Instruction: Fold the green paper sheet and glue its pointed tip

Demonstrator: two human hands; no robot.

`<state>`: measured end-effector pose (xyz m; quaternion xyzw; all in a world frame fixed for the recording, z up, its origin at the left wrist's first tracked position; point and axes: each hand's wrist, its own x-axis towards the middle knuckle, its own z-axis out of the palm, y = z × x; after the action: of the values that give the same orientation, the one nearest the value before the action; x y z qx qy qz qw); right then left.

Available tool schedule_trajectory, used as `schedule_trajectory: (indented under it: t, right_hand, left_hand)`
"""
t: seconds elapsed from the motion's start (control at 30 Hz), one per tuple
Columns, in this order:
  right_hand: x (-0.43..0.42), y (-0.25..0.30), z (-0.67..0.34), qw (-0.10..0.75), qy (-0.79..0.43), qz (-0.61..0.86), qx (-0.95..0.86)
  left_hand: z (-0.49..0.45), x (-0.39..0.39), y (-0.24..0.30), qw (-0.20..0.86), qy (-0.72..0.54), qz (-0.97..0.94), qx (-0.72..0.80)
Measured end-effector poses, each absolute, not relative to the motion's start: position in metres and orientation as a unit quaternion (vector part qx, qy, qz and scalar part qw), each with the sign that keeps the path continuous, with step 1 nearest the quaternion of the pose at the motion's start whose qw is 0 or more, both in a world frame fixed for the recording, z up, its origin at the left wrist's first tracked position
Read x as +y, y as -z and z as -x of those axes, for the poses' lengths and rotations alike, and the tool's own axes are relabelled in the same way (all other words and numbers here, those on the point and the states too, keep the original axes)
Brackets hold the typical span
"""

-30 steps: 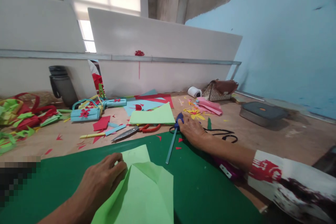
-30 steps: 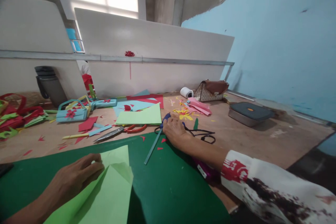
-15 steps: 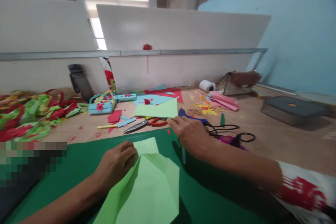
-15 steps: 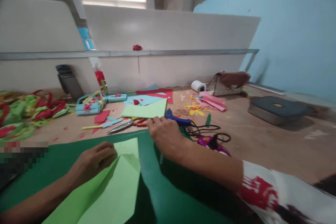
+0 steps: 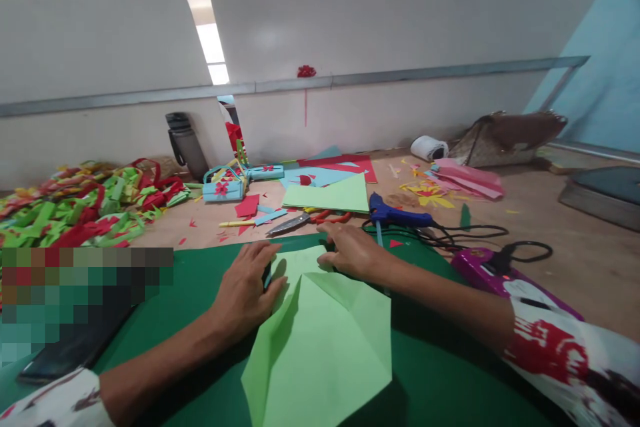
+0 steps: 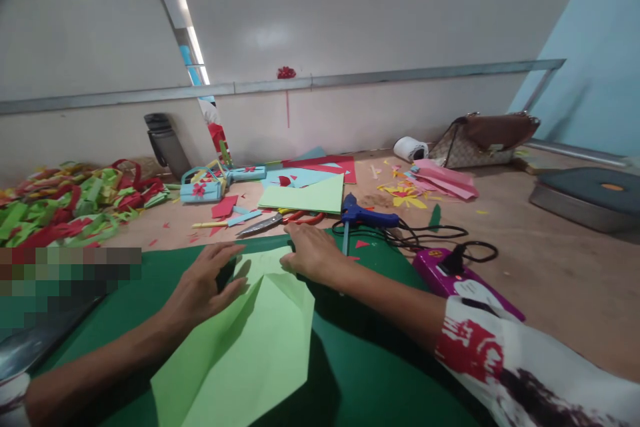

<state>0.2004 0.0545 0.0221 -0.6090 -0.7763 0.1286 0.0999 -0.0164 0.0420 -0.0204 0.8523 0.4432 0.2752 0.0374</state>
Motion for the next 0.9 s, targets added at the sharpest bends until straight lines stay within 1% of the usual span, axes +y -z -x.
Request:
schedule_trajectory:
  t: [0.1,0.2,0.43,0.67,0.9]
  right_hand:
    - [0.055,-0.02,-0.198,0.089,-0.143,0.602,-0.781]
    - [0.055,-0.018,-0.197,0.083,-0.159,0.596,-0.783]
    - [0.047,-0.017,-0.199,0.116,-0.197,0.574,-0.786]
    - [0.045,-0.009,-0.203,0.14,-0.166,0.553,-0.804]
    - [0.044,-0.015,-0.201,0.105,-0.139,0.544,-0.821]
  left_hand:
    - [0.013,0.047,0.01,0.126,-0.233,-0.827,0.495]
    - [0.011,0.055,0.002,0.179,-0.208,-0.823,0.498]
    - [0.013,0.068,-0.008,0.294,-0.146,-0.8,0.502]
    - [0.003,0.059,-0.007,0.296,-0.119,-0.795,0.517]
    - [-0.005,0.051,-0.01,0.259,-0.136,-0.803,0.518]
